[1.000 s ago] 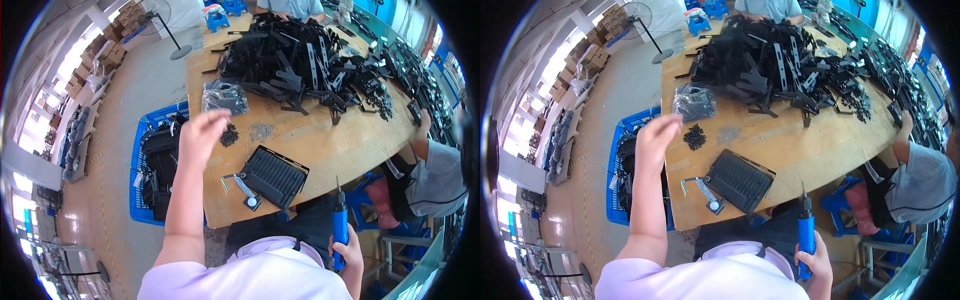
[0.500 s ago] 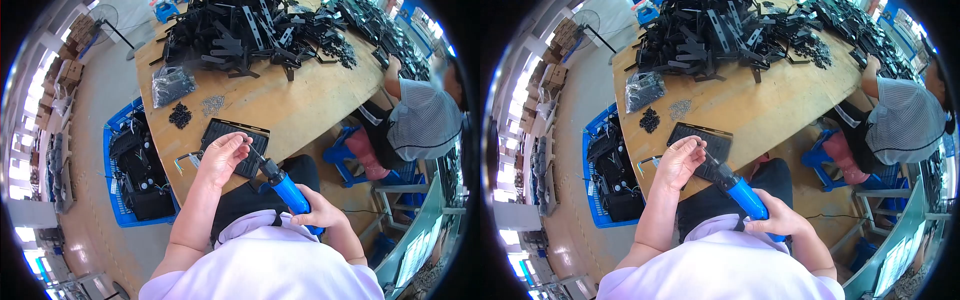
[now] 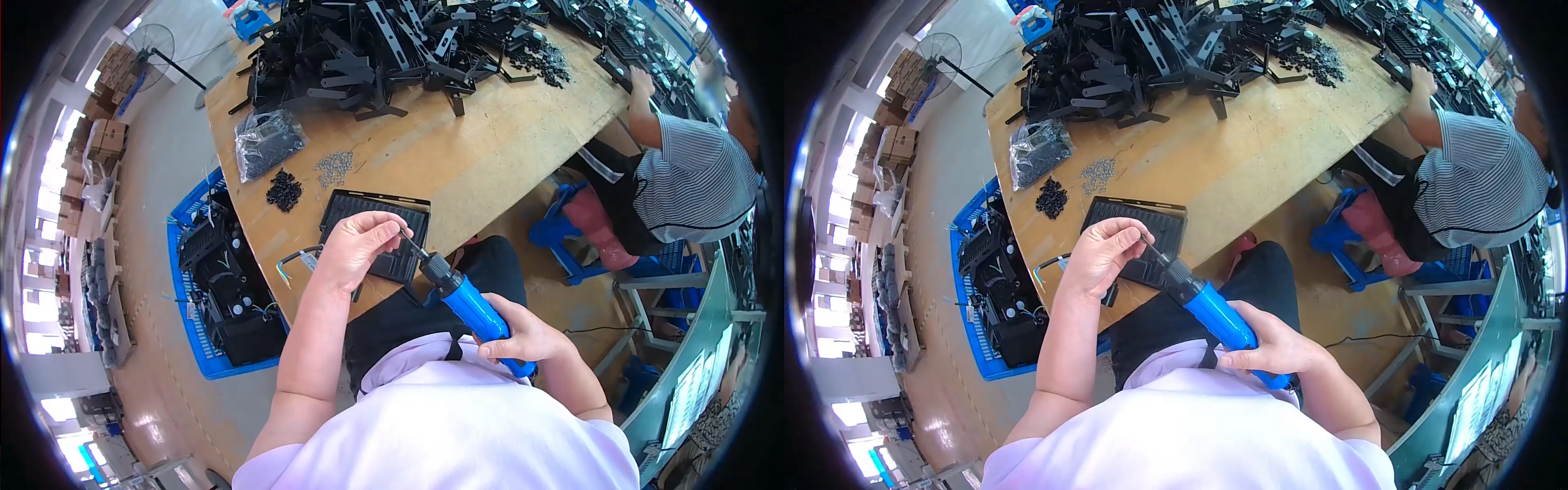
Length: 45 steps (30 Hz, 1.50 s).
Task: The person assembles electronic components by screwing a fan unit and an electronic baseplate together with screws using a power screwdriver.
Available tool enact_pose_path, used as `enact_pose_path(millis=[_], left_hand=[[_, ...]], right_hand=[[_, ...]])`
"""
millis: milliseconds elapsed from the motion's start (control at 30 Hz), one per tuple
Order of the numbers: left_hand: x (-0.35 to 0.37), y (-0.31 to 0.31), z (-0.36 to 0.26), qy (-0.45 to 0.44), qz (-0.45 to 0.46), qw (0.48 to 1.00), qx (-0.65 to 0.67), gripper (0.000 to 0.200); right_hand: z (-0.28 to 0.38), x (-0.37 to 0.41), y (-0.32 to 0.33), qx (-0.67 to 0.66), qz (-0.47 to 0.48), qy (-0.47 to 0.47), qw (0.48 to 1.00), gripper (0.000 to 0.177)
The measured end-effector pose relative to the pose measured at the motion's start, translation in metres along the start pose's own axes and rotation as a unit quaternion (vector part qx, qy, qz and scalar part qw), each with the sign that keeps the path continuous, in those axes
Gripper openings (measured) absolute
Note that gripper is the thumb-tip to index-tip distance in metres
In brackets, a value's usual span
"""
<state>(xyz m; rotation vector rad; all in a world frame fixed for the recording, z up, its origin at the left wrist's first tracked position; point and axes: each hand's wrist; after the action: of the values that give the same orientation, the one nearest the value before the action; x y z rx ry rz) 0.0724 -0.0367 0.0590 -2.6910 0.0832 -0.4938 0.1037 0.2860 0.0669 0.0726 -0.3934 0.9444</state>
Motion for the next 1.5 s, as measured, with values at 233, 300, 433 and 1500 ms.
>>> enact_pose_path(millis=[233, 300, 433, 1500], left_hand=[[-0.011, -0.006, 0.009, 0.033, 0.001, 0.999, 0.039, 0.015], [-0.019, -0.005, 0.016, 0.007, 0.012, 0.999, 0.045, 0.016], [-0.018, -0.01, 0.011, 0.004, 0.028, 0.999, 0.039, 0.034], [-0.147, 0.139, -0.056, 0.01, -0.285, 0.696, -0.659, 0.022]], right_hand=[[-0.002, 0.005, -0.003, -0.119, -0.003, -0.013, 0.993, 0.082], [-0.003, 0.001, -0.003, -0.169, -0.001, -0.026, 0.985, 0.08], [-0.012, -0.004, -0.002, -0.107, -0.024, 0.021, 0.994, 0.081], [-0.023, 0.009, 0.006, -0.142, -0.071, 0.028, 0.987, 0.075]])
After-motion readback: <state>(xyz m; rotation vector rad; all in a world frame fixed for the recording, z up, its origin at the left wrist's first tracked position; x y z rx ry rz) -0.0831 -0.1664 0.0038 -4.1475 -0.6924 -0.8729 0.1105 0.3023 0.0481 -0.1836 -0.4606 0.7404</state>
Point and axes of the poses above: each hand's wrist, its own x-axis away from the middle knuckle, its own y-axis out of the back of the hand, z = x × y, and after that the axes turned 4 degrees about y, right-handed
